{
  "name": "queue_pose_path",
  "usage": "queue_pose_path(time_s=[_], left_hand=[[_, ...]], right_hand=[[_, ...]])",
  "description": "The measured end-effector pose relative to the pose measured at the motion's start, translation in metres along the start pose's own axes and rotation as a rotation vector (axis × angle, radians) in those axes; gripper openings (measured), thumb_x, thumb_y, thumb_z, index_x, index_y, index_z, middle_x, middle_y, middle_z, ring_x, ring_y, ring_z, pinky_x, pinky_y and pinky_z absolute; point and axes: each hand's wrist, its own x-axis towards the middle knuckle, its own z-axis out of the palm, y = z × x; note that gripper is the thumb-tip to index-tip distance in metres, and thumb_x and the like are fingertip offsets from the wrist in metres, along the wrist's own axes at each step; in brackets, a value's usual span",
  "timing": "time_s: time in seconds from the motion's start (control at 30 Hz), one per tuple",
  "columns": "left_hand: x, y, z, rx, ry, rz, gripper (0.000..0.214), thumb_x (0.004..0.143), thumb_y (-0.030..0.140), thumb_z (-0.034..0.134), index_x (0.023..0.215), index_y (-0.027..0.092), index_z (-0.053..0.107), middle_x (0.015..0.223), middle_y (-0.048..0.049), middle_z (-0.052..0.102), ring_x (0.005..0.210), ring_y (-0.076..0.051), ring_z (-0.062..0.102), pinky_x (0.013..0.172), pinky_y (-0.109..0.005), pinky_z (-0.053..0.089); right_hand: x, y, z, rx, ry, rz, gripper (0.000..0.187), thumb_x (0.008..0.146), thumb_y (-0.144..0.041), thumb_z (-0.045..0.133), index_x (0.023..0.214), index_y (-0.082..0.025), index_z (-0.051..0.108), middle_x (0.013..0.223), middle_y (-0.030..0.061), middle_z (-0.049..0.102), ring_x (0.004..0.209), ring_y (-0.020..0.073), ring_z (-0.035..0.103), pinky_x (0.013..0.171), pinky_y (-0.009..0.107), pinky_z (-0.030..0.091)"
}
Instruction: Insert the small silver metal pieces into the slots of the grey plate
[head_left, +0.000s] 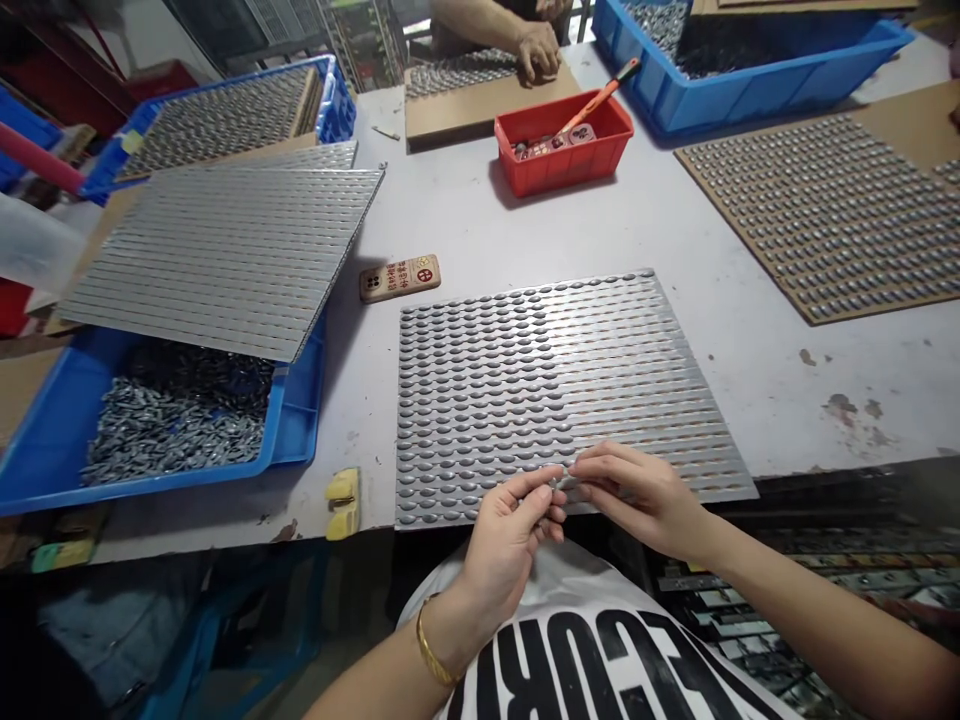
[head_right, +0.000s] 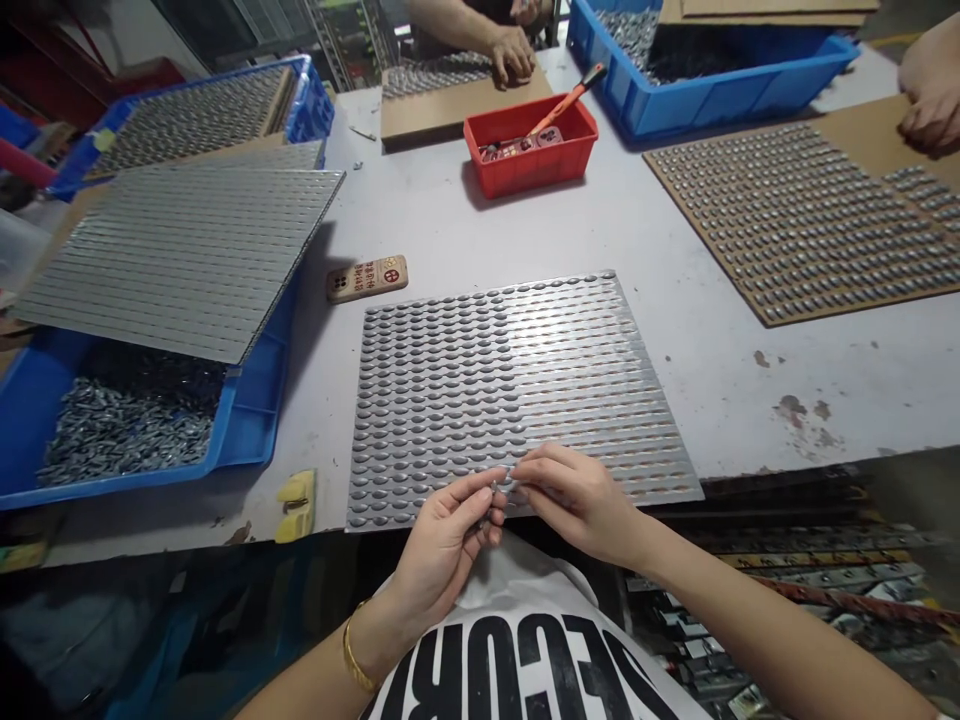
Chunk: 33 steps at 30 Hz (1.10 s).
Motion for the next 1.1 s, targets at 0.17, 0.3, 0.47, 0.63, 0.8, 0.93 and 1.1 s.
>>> queue_pose_path(time_s=[0.17,0.3,0.47,0.63,0.8,0.93,1.1], left_hand=[[0.0,-0.001,0.003,0.022,-0.044,0.019,0.018,0.077,0.024,0.073,0.087,0.013,0.063,0.068,-0.0021,0.062,0.059,-0.01,0.056,0.052,-0.02,0.045],[-0.001,0.0,0.004,0.025,-0.088,-0.064,0.018,0.079,0.026,0.069,0.089,0.012,0.062,0.068,-0.0028,0.062,0.057,-0.009,0.055,0.049,-0.019,0.043],[-0.007,0.006,0.0,-0.026,0.022,0.002,0.032,0.09,0.027,0.048,0.113,0.007,0.058,0.083,-0.0132,0.069,0.067,-0.018,0.064,0.055,-0.026,0.048],[-0.012,0.007,-0.002,0.005,0.07,0.061,0.017,0.088,0.023,0.05,0.103,0.015,0.048,0.08,-0.0112,0.071,0.066,-0.019,0.065,0.054,-0.026,0.047],[-0.014,0.003,-0.005,0.043,-0.004,-0.003,0.019,0.087,0.033,0.06,0.09,0.015,0.053,0.076,-0.0077,0.068,0.061,-0.014,0.061,0.051,-0.022,0.044],[-0.011,-0.003,-0.01,0.047,-0.013,0.0,0.025,0.075,0.029,0.075,0.09,0.009,0.068,0.061,0.0009,0.055,0.052,-0.006,0.046,0.045,-0.017,0.036],[-0.009,-0.006,-0.011,-0.002,-0.013,-0.014,0.03,0.072,0.023,0.077,0.098,0.009,0.072,0.072,-0.0038,0.062,0.061,-0.007,0.051,0.053,-0.017,0.042]], right_hand=[[0.002,-0.012,0.002,-0.056,-0.03,-0.163,0.029,0.092,-0.008,0.048,0.116,-0.019,0.061,0.109,0.0112,0.062,0.099,0.0195,0.06,0.082,0.032,0.053],[-0.002,-0.01,0.002,-0.115,-0.045,-0.197,0.024,0.092,-0.008,0.049,0.108,-0.019,0.063,0.095,0.0084,0.065,0.083,0.0161,0.061,0.069,0.028,0.052],[-0.014,0.005,0.002,-0.154,0.048,-0.094,0.021,0.093,-0.01,0.049,0.105,-0.02,0.062,0.093,0.008,0.065,0.083,0.0162,0.062,0.07,0.028,0.052],[-0.018,0.02,0.012,-0.279,0.014,-0.055,0.02,0.093,-0.01,0.048,0.103,-0.02,0.062,0.091,0.0067,0.065,0.082,0.0168,0.06,0.069,0.028,0.049],[-0.015,0.02,0.02,-0.43,0.024,-0.057,0.018,0.091,-0.011,0.05,0.096,-0.02,0.065,0.088,0.0064,0.064,0.081,0.0173,0.058,0.068,0.027,0.046],[-0.014,0.018,0.02,-0.511,0.003,-0.056,0.017,0.09,-0.012,0.05,0.092,-0.019,0.065,0.086,0.0067,0.062,0.08,0.0177,0.056,0.066,0.027,0.044],[-0.013,0.016,0.018,-0.495,-0.033,-0.022,0.018,0.09,-0.012,0.048,0.092,-0.019,0.065,0.087,0.0074,0.062,0.079,0.0183,0.057,0.064,0.028,0.045]])
